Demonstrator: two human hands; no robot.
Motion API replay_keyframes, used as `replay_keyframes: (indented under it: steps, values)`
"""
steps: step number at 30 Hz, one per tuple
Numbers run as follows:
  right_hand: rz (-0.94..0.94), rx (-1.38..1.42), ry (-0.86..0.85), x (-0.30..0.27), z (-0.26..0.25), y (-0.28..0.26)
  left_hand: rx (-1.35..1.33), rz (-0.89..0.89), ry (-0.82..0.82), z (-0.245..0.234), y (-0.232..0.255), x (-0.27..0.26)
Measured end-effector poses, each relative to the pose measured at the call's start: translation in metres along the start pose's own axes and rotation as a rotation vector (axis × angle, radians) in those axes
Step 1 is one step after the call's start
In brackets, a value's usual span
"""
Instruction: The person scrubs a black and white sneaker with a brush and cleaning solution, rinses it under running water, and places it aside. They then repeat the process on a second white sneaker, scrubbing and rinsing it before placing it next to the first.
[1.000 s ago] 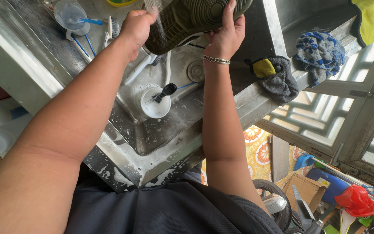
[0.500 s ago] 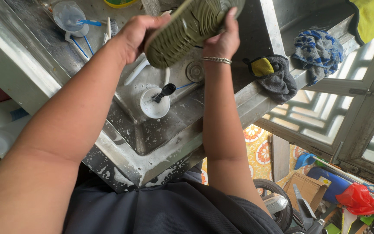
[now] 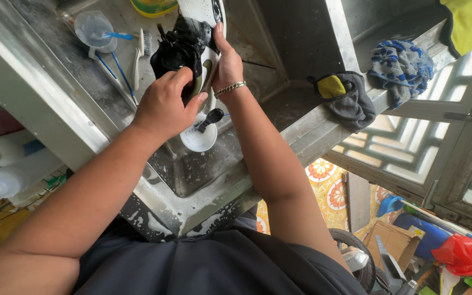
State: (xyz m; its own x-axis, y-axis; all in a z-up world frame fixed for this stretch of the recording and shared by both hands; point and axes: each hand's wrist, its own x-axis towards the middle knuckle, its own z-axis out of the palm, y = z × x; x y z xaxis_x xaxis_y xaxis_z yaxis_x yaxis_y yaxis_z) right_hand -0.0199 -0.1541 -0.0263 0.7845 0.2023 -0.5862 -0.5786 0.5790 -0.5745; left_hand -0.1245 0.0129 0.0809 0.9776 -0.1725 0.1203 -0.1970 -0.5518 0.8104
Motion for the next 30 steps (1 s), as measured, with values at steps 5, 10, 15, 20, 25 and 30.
replay_keyframes:
  steps: [5, 10, 15, 20, 25, 30]
  values:
    - [-0.085, 0.102, -0.074, -0.001, 0.005, 0.001, -0.706, -0.323, 0.267, 0.016, -0.012, -0.003]
    - [-0.332, 0.046, -0.07, 0.004, 0.003, 0.003, -1.487, -0.574, 0.337, 0.032, -0.045, 0.014]
    - [-0.39, -0.041, 0.054, 0.005, -0.001, 0.002, -1.555, -0.656, 0.262, 0.033, -0.054, 0.025]
    - [-0.432, -0.026, 0.091, 0.009, -0.004, 0.001, -1.505, -0.689, 0.174, 0.033, -0.058, 0.038]
    - [-0.405, -0.071, 0.069, 0.002, 0.0, 0.002, -1.665, -0.7, 0.033, 0.027, -0.05, 0.061]
    - [-0.436, -0.088, 0.077, 0.003, -0.001, 0.001, -1.732, -0.591, 0.018, 0.046, -0.062, 0.08]
